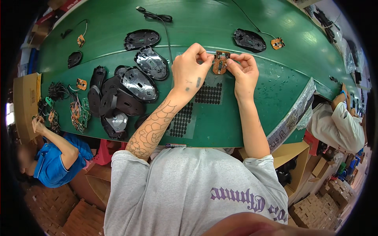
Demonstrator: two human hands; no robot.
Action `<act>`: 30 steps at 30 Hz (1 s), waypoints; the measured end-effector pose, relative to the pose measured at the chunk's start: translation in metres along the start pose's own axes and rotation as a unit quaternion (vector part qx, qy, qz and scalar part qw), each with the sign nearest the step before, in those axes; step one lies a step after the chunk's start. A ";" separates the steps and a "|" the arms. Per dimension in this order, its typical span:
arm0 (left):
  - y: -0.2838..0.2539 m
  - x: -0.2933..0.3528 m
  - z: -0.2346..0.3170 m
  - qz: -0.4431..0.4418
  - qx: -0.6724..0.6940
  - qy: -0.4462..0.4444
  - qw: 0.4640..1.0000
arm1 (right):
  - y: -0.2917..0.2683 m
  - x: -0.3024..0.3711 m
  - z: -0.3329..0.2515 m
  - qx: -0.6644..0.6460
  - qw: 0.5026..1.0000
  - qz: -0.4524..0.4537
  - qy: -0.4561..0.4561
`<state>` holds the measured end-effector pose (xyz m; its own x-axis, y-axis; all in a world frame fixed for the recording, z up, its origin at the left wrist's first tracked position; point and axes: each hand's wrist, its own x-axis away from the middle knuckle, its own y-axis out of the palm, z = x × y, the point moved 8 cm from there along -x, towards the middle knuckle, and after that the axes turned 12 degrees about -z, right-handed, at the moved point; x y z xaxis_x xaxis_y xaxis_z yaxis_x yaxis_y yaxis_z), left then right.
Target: Assembling computer mice by placing circuit boards into bottom shells and organizing components.
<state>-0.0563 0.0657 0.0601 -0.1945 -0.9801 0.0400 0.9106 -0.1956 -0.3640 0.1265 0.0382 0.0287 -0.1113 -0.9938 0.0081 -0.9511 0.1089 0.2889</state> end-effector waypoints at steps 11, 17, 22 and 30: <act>0.001 -0.002 0.003 -0.006 0.006 -0.010 1.000 | 0.000 0.000 0.001 -0.007 1.000 -0.011 -0.013; 0.004 -0.008 -0.008 -0.019 0.171 0.002 0.985 | 0.000 -0.003 0.002 -0.026 0.999 -0.025 -0.005; 0.010 -0.012 -0.010 -0.099 0.196 -0.012 0.976 | 0.000 0.000 -0.003 -0.059 0.996 -0.057 -0.027; -0.075 -0.037 0.009 -0.027 0.159 0.056 0.985 | 0.006 -0.002 -0.022 -0.056 0.994 -0.055 -0.081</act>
<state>-0.1144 0.1166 0.0940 -0.2680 -0.9617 -0.0583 0.9628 -0.2651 -0.0533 0.1271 0.0406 0.0521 -0.0618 -0.9814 -0.1816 -0.9229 -0.0131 0.3848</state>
